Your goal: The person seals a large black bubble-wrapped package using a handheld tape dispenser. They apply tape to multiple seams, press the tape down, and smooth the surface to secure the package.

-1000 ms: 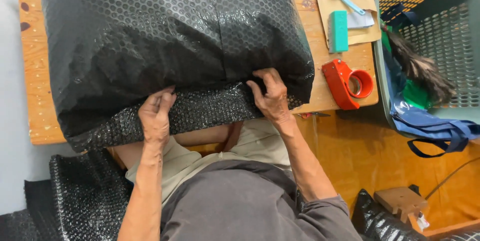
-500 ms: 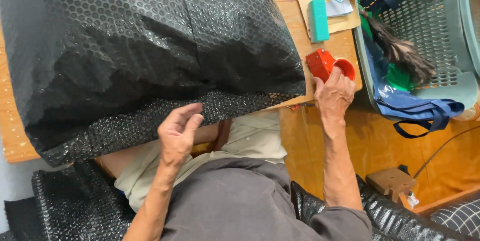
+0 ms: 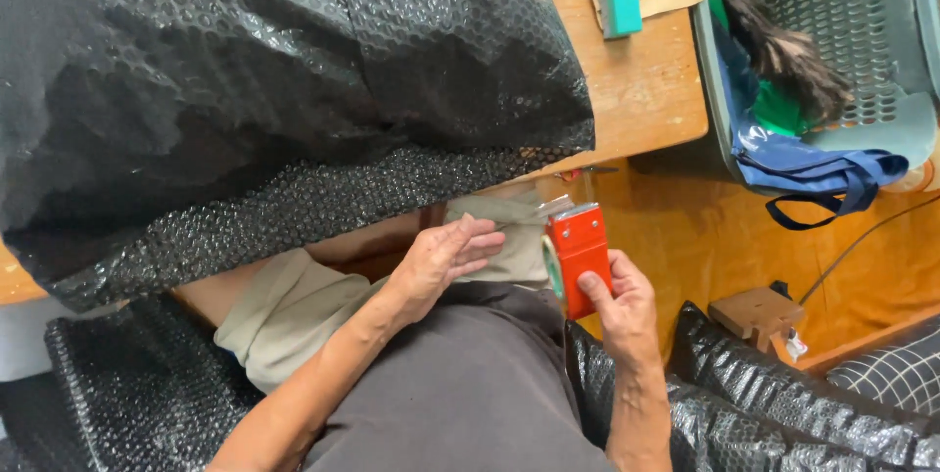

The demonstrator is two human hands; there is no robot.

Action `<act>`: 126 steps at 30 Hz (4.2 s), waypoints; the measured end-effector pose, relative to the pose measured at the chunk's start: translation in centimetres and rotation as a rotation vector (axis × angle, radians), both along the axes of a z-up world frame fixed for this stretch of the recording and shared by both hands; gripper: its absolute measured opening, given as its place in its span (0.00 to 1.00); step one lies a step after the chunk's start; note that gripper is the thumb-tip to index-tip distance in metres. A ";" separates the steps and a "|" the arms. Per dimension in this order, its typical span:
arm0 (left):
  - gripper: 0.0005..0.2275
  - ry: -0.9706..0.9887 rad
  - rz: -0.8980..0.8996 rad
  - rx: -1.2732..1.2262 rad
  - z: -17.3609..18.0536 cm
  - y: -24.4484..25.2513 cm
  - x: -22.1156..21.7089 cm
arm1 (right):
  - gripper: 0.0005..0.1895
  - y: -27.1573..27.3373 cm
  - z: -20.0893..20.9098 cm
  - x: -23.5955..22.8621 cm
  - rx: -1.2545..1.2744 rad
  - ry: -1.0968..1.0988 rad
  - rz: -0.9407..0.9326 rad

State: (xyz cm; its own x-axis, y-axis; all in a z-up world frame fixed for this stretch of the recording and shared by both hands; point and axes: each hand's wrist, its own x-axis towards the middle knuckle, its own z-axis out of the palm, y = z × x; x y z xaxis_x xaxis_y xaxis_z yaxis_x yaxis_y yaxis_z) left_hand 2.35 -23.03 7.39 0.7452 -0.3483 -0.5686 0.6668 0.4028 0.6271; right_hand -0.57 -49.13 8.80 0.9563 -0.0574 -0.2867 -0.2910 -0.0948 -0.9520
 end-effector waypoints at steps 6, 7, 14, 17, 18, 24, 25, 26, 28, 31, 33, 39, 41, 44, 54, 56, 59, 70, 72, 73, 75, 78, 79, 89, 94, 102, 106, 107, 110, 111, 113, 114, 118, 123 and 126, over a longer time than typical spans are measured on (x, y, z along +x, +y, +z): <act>0.39 0.128 0.195 -0.186 -0.4 1.1 -0.5 | 0.12 1.9 -3.5 -0.8 0.017 -0.057 0.230; 0.39 0.128 0.211 -0.184 -0.6 1.4 -0.6 | 0.12 2.6 -2.9 -0.2 0.020 -0.055 0.246; 0.33 0.161 0.385 -0.007 -0.7 2.4 -0.3 | 0.12 6.0 -2.7 1.2 -0.052 -0.061 0.451; 0.34 0.140 0.457 0.060 -2.3 2.5 -0.5 | 0.12 6.9 -2.8 1.0 -0.096 -0.050 0.503; 0.34 0.112 0.492 0.096 -3.2 2.6 -0.5 | 0.12 7.1 -3.0 1.0 -0.131 -0.051 0.527; 0.28 -0.121 0.540 0.345 -1.7 3.3 -0.7 | 0.10 7.7 -4.4 -0.2 -0.183 0.020 0.559; 0.28 -0.121 0.539 0.345 -2.0 3.2 -0.9 | 0.10 7.9 -4.2 -0.2 -0.183 0.021 0.558; 0.28 -0.130 0.579 0.342 -2.2 3.2 -1.0 | 0.15 8.2 -4.0 -0.2 -0.220 0.018 0.522; 0.27 -0.140 0.619 0.339 -2.3 3.1 -1.3 | 0.21 8.9 -3.2 -0.3 -0.256 0.015 0.487; 0.27 -0.137 0.652 0.352 -2.3 3.0 -1.5 | 0.27 9.7 -2.2 -0.6 -0.350 -0.037 0.468; 0.27 -0.124 0.755 0.325 -2.7 3.3 -1.4 | 0.26 9.9 -2.4 -0.8 -0.381 -0.048 0.460; 0.26 -0.201 0.749 0.343 -2.3 3.7 -1.2 | 0.25 9.6 -3.7 -0.9 -0.477 0.004 0.458; 0.26 -0.235 0.747 0.374 -2.2 3.7 -1.4 | 0.25 10.2 -3.2 -0.6 -0.492 -0.011 0.461; 0.25 -0.286 0.748 0.412 -2.3 3.7 -1.4 | 0.25 10.7 -2.5 -0.3 -0.524 -0.040 0.472; 0.24 -0.377 0.745 0.482 -2.1 3.9 -1.3 | 0.25 11.1 -4.0 -0.4 -0.437 -0.019 0.456; 0.24 -0.376 0.743 0.480 -1.9 3.9 -1.4 | 0.25 11.2 -4.1 -0.2 -0.446 -0.012 0.460; 0.24 -0.386 0.723 0.515 -1.5 3.5 -1.6 | 0.25 11.4 -4.4 -0.1 -0.456 0.003 0.459; 0.09 -1.516 0.596 1.187 -0.9 1.6 -2.0 | 0.20 11.1 -4.9 0.6 -0.361 0.073 0.351; 0.07 -1.863 0.232 0.913 3.0 0.7 -3.2 | 0.10 11.6 -2.1 1.6 0.061 0.319 0.231; 0.07 -1.872 0.228 0.906 3.3 0.6 -3.2 | 0.10 10.5 -2.1 1.6 0.063 0.313 0.223; 0.12 -1.812 0.221 0.784 3.7 0.3 -2.9 | 0.16 8.1 -2.2 2.5 -0.192 0.105 0.097; 0.29 -1.282 0.475 0.729 3.1 1.9 -0.6 | 0.20 4.4 1.3 3.5 -0.504 -0.040 -0.032; 0.29 -1.292 0.468 0.719 2.9 2.2 -0.6 | 0.20 2.7 0.2 4.5 -0.505 -0.043 -0.047; 0.50 -0.740 0.394 -0.154 2.7 2.4 -0.7 | 0.25 -9.2 -7.6 18.8 -1.432 -0.600 0.082; 0.47 -0.628 0.404 -0.377 3.0 3.2 -0.1 | 0.39 -7.9 -6.1 20.0 -1.399 -0.790 0.068; 0.51 -0.664 0.342 -0.294 2.5 2.3 0.2 | 0.15 8.3 1.7 9.7 0.159 -0.274 0.149; 0.52 -0.727 0.343 -0.242 2.0 1.9 0.0 | 0.14 10.7 -1.2 7.5 0.462 -0.090 0.143; 0.52 -0.779 0.330 -0.184 1.6 2.0 0.0 | 0.12 10.8 -2.0 7.2 0.515 -0.043 0.103; 0.54 -0.881 0.273 0.042 1.1 2.3 -0.2 | 0.08 11.4 -2.2 6.4 0.521 -0.021 0.002; 0.55 -0.931 0.230 0.209 1.0 2.3 -0.3 | 0.07 11.6 -1.9 6.2 0.473 -0.049 -0.056; 0.55 -1.041 0.210 0.424 0.6 2.0 -0.3 | 0.06 11.8 -0.7 5.5 0.361 -0.101 -0.076; 0.55 -1.149 0.190 0.644 0.4 1.9 -0.2 | 0.06 11.9 -0.1 5.2 0.250 -0.155 -0.091; 0.56 -1.361 0.183 0.931 0.5 1.6 0.7 | 0.03 11.8 2.4 3.9 0.012 -0.319 -0.097; 0.51 -1.527 0.205 1.225 1.0 0.7 0.9 | 0.03 11.6 3.2 3.4 -0.089 -0.422 -0.145; 0.53 -1.449 0.207 1.387 0.3 1.1 1.3 | 0.03 10.7 2.5 3.7 -0.088 -0.410 -0.180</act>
State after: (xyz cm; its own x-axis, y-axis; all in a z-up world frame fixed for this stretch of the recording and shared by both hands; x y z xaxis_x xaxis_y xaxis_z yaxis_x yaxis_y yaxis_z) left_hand 3.64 -21.96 7.71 0.7732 -0.1525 0.6156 -0.5014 -0.7413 0.4461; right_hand 3.12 -38.42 11.29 0.9624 -0.2399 0.1270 0.0889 -0.1633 -0.9826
